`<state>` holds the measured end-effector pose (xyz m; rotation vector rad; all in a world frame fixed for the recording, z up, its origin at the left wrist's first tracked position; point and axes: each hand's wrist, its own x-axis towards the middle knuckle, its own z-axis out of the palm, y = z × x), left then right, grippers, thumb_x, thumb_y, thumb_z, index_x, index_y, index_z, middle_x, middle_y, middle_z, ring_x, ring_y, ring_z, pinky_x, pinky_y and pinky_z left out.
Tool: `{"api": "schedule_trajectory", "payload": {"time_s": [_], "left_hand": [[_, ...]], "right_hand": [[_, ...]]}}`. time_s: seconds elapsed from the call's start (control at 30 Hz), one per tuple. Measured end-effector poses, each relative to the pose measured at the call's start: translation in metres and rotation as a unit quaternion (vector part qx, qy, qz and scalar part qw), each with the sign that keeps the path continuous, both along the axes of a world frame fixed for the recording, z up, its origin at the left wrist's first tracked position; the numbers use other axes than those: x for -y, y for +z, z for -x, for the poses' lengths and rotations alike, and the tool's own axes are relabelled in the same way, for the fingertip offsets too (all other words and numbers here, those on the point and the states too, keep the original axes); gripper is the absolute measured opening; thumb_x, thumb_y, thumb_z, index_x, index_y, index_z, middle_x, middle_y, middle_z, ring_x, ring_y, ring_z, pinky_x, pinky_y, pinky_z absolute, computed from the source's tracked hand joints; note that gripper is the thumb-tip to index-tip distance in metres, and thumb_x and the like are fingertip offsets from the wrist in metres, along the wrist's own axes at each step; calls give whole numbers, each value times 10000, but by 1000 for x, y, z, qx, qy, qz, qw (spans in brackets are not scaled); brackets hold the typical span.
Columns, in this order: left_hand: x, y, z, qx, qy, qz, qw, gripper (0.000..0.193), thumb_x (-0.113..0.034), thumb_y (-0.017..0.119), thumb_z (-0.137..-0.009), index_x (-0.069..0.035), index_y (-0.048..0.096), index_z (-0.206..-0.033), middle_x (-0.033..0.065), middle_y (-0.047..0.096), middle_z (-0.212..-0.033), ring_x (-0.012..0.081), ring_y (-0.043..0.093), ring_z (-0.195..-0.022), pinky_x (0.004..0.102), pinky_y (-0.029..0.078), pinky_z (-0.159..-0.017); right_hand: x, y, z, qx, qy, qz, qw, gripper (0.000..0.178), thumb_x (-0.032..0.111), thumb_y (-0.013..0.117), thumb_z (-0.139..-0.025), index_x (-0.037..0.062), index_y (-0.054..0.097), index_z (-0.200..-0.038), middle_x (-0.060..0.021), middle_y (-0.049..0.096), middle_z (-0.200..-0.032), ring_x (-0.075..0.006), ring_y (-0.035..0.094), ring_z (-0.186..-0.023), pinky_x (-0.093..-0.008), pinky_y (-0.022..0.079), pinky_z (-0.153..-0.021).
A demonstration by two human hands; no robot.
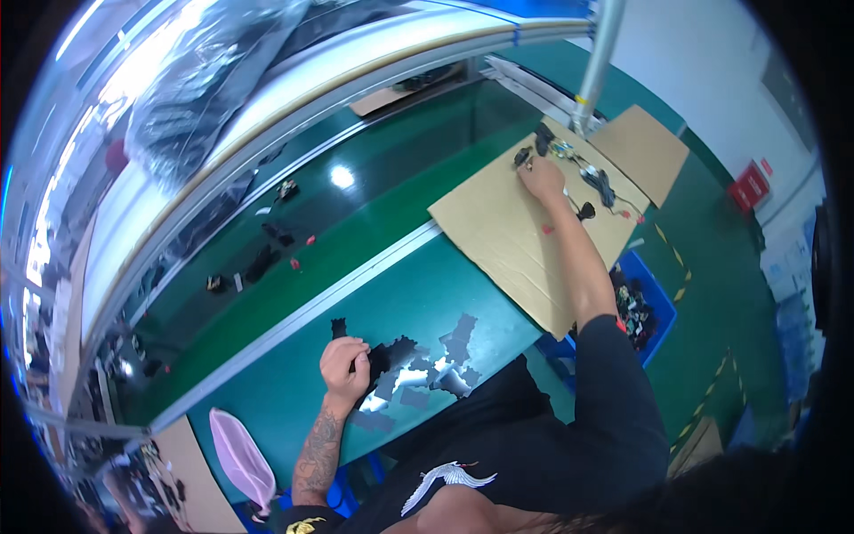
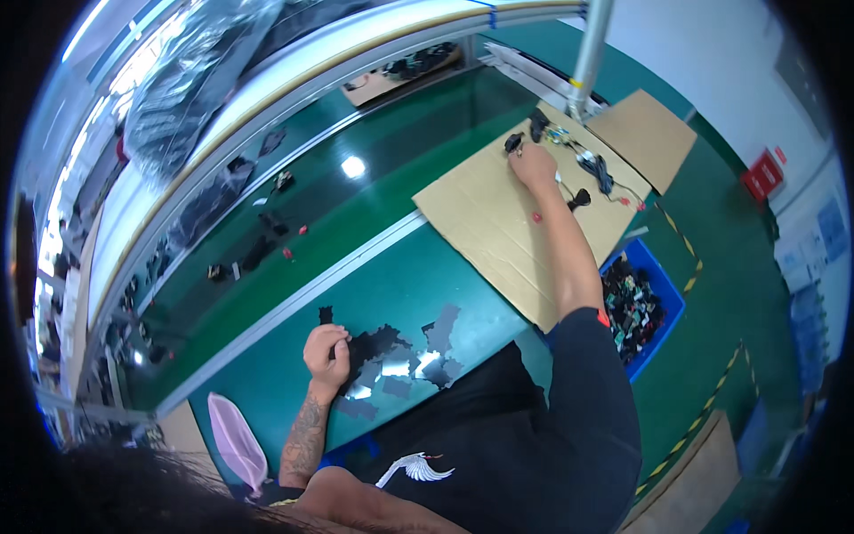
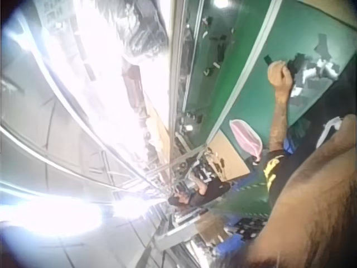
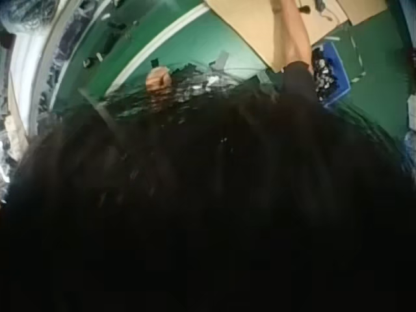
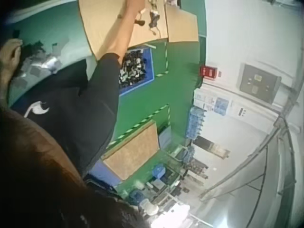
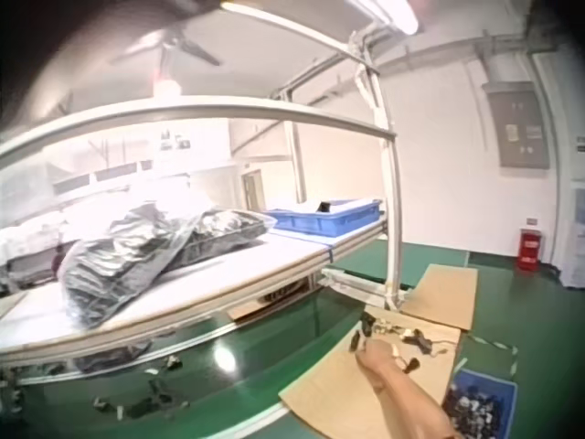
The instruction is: Assembling electronic components on a small frame, likely for a drone.
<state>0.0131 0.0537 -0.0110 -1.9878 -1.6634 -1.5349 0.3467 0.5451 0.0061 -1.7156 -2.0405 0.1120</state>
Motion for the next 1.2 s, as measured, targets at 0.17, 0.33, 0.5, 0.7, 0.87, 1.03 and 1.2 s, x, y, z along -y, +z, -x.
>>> {"api": "schedule_trajectory", "payload": {"time_s": [0.17,0.33,0.5,0.7,0.87,1.03,1.2], "left_hand": [[-7,3,-5,58,-27,23,998,48,24,667,-902,15,709,-922,145,739,-844,288,729,-730,382,584,-677],[9,-22,-8,340,-57,82,935,163,-102,578,-1067,5,669,-1149,183,742,-952,200,713,-688,297,567,-608],[4,0,5,675,-207,294,645,927,-762,149,-1071,2,520,-1443,235,758,-1032,198,664,-563,276,443,-399],[6,-6,27,747,-375,319,447,1124,-910,217,-964,66,596,-1375,277,774,-1014,266,702,-553,319,467,-388],[10,-2,31,724,-382,269,508,526,-216,607,-974,73,505,-1402,301,699,-1239,347,781,-913,427,681,-687],[5,9,21,708,-292,205,610,492,-27,623,-904,37,516,-1379,230,676,-1245,298,751,-954,423,666,-823],[2,17,16,733,-309,165,583,482,-25,592,-877,12,530,-1354,182,639,-1167,225,662,-799,376,606,-651]], "right_hand": [[86,62,78,-58,265,-61,961,270,334,690,-939,79,759,-992,-179,737,-961,-404,723,-912,-539,551,-774],[201,111,162,45,525,-88,845,222,247,725,-894,30,684,-874,-152,671,-897,-394,698,-877,-514,544,-743],[284,87,203,46,681,-128,720,191,268,740,-848,81,707,-869,-97,670,-909,-319,716,-846,-468,568,-708],[309,46,222,68,690,-292,659,208,298,734,-758,130,694,-875,-23,626,-900,-204,671,-894,-359,534,-670],[311,38,237,2,653,-309,691,260,284,721,-778,118,677,-973,-44,639,-986,-231,653,-950,-373,527,-793],[324,51,239,-189,524,-230,798,643,221,859,-697,118,659,-1300,-93,644,-1228,-325,650,-1104,-472,531,-922],[329,38,237,-222,476,-285,802,594,272,859,-744,104,675,-1282,-85,639,-1198,-326,637,-1107,-494,525,-934]]}}
